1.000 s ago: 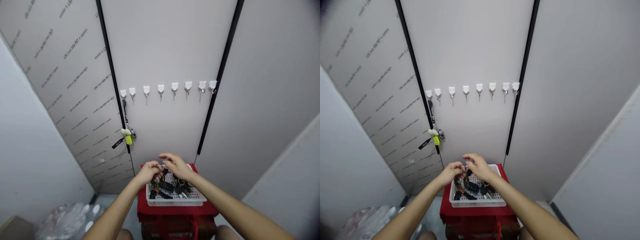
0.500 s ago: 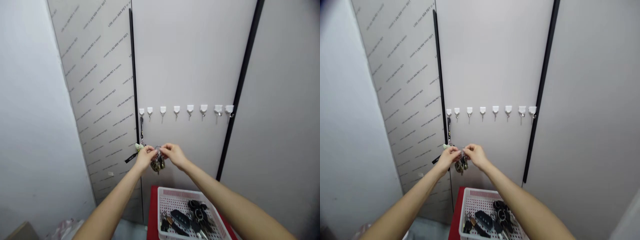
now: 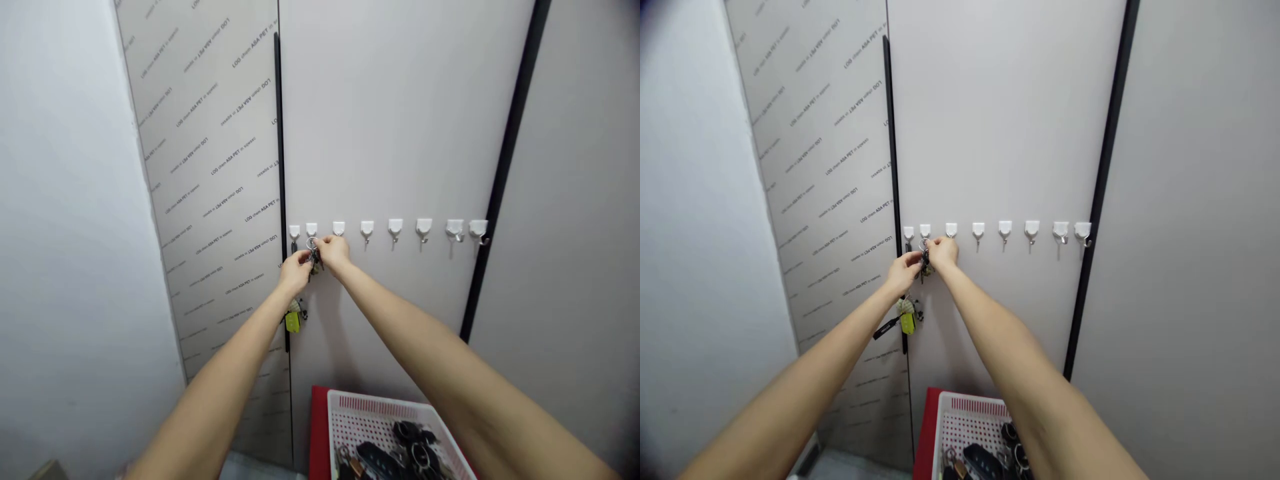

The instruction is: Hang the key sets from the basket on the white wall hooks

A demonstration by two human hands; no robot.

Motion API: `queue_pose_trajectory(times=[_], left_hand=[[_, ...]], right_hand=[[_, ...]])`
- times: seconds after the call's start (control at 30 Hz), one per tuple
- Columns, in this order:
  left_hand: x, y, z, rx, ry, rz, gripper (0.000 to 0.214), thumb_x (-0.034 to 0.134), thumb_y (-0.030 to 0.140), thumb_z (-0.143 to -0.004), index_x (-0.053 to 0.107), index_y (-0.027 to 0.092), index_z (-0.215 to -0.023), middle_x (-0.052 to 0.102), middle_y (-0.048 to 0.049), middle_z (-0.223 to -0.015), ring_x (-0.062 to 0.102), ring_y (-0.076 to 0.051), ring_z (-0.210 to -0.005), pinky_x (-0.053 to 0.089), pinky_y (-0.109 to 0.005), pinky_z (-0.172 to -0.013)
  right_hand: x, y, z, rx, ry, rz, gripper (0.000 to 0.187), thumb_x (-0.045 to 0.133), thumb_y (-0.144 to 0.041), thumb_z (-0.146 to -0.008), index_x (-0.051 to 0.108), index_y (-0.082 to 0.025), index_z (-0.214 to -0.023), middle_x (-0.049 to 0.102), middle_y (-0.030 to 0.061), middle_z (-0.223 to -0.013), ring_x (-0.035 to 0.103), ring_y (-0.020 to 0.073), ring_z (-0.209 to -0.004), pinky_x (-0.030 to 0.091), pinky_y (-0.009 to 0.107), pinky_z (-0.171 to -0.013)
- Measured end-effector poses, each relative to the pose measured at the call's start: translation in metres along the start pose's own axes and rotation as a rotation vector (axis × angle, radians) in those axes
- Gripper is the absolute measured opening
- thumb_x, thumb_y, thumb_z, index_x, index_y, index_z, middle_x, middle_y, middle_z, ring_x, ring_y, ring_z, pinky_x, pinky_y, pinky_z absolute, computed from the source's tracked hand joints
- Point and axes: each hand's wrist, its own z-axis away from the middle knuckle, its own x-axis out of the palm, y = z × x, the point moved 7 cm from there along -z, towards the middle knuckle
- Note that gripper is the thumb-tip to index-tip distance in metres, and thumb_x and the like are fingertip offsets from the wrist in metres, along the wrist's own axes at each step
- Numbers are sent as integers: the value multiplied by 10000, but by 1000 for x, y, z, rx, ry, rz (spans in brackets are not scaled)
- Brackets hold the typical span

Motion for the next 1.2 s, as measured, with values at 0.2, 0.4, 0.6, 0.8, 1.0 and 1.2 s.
queue_pose_trajectory(times=[0.2, 0.4, 0.6, 0.8, 1.0, 1.2], left_hand=[[7, -21, -1, -22, -57, -45, 329, 414, 19, -565, 541, 135, -846, 574, -40, -887, 502, -120, -817, 359, -249, -775], [11, -26, 2, -21, -84, -119, 316, 417, 38, -560, 543, 131, -835, 575, -43, -870, 502, -132, -808, 357, -261, -771], [0, -23, 32, 12, 52, -288, 284, 413, 107, -603, 519, 124, -866, 544, -49, -894, 474, -134, -840, 341, -285, -779], [31, -65, 116, -30, -120, -362, 262, 392, 155, -633, 499, 147, -872, 526, -34, -880, 474, -124, -796, 362, -264, -732], [107, -113, 215, -61, -626, -470, 247, 416, 157, -623, 502, 171, -855, 521, -29, -892, 439, -132, -866, 324, -251, -787], [153, -132, 249, -6, -931, -683, 433, 496, 167, -547, 452, 174, -978, 485, -58, -990, 402, -190, -930, 298, -293, -806]], right_hand=[[5, 5, 2, 12, -9, 161, 224, 440, -320, -624, 578, -144, -616, 583, 51, -603, 518, 127, -569, 378, 230, -556], [7, 1, 2, -41, -84, 201, 228, 432, -292, -648, 585, -127, -681, 581, 58, -637, 524, 135, -622, 375, 239, -597], [-13, 21, 21, -172, -146, 241, 224, 417, -247, -662, 573, -113, -751, 565, 34, -702, 509, 117, -710, 354, 235, -665], [-37, 134, 105, -19, -531, 310, 214, 398, -220, -659, 572, -99, -689, 557, 14, -546, 492, 84, -519, 361, 185, -532], [-64, 232, 200, 98, -740, 379, 195, 441, -222, -623, 570, -138, -744, 594, 26, -687, 512, 106, -604, 372, 202, -578], [-70, 225, 237, -170, -725, 529, 255, 520, -265, -574, 560, -175, -809, 550, 52, -842, 433, 169, -840, 309, 284, -748]])
